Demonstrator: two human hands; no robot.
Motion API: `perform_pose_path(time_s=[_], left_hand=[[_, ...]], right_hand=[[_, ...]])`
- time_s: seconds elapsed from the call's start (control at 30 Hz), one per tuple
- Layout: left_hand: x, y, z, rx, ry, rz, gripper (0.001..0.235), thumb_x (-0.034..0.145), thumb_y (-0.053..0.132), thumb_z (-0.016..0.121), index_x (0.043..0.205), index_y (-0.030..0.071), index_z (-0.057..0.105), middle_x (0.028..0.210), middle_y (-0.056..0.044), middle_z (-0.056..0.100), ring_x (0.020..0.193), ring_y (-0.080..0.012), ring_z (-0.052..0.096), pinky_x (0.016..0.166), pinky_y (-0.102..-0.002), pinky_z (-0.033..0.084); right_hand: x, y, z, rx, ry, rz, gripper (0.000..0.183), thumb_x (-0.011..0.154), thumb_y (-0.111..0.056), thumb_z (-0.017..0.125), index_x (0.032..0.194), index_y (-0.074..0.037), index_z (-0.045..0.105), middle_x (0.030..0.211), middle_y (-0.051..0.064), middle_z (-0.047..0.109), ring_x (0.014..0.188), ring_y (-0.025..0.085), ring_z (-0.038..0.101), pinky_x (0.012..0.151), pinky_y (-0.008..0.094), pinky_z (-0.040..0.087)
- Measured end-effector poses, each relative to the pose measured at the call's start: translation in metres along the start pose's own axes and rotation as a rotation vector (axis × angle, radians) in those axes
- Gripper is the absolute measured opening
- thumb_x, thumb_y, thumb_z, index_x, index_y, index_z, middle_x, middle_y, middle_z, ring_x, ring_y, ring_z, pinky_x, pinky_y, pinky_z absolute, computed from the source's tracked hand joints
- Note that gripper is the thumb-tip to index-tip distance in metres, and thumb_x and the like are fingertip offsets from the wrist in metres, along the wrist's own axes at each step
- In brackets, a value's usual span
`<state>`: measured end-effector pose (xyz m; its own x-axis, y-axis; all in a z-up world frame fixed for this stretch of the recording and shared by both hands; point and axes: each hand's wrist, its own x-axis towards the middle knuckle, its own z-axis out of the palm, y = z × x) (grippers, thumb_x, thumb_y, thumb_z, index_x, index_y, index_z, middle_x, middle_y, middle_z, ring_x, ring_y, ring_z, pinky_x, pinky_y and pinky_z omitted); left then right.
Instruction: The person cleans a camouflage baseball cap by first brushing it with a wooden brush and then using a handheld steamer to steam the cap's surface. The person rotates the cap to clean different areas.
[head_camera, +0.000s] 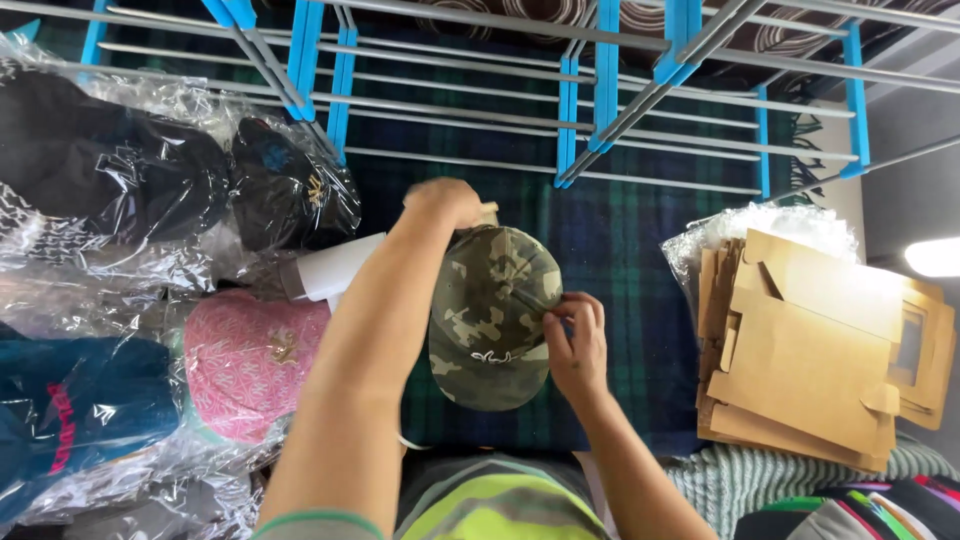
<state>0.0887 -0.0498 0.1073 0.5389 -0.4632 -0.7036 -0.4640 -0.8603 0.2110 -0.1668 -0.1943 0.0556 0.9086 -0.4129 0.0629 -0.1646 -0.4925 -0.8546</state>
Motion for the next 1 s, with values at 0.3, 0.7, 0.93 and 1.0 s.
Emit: perform_pose_path(time_s=[0.3,0.7,0.93,1.0], left_hand=[[-0.153,0.024,0.038,-0.134,0.546,0.228,0.058,0.107,0.049,0.033,0.146,0.013,0.055,0.086,-0.018,0.075,0.081,-0.0378,0.075,0.073,-0.052,0.059],[-0.137,0.012,0.145,-0.895,0.744,-0.012,0.062,0.109,0.040,0.032,0.152,-0.003,0.044,0.125,-0.035,0.065,0.110,-0.0488,0.066,0.087,-0.055,0.056],[-0.136,-0.013,0.222,-0.932,0.677,-0.232,0.058,0.108,0.039,0.034,0.149,0.001,0.051,0.124,-0.031,0.067,0.113,-0.0465,0.066,0.092,-0.054,0.056],[-0.153,0.004,0.198,-1.162,0.714,-0.223,0.068,0.109,0.048,0.024,0.153,0.002,0.044,0.132,-0.034,0.061,0.120,-0.0519,0.059,0.096,-0.061,0.052]], right_hand=[[0.028,-0.002,0.019,0.105,0.032,-0.037,0.012,0.109,-0.017,0.047,0.118,-0.010,0.052,0.132,0.015,0.049,0.125,0.043,0.053,0.097,0.059,0.052],[0.024,-0.023,0.014,0.069,-0.026,0.227,0.049,0.107,-0.032,0.038,0.153,-0.019,0.047,0.155,0.014,0.047,0.144,0.039,0.041,0.117,0.055,0.036],[0.023,-0.026,0.017,0.096,-0.026,0.279,0.055,0.104,-0.045,0.039,0.154,-0.025,0.047,0.159,0.012,0.043,0.147,0.039,0.037,0.119,0.055,0.033],[0.025,-0.028,0.018,0.085,-0.013,0.299,0.055,0.104,-0.044,0.039,0.155,-0.025,0.047,0.159,0.013,0.043,0.146,0.039,0.038,0.119,0.055,0.033]])
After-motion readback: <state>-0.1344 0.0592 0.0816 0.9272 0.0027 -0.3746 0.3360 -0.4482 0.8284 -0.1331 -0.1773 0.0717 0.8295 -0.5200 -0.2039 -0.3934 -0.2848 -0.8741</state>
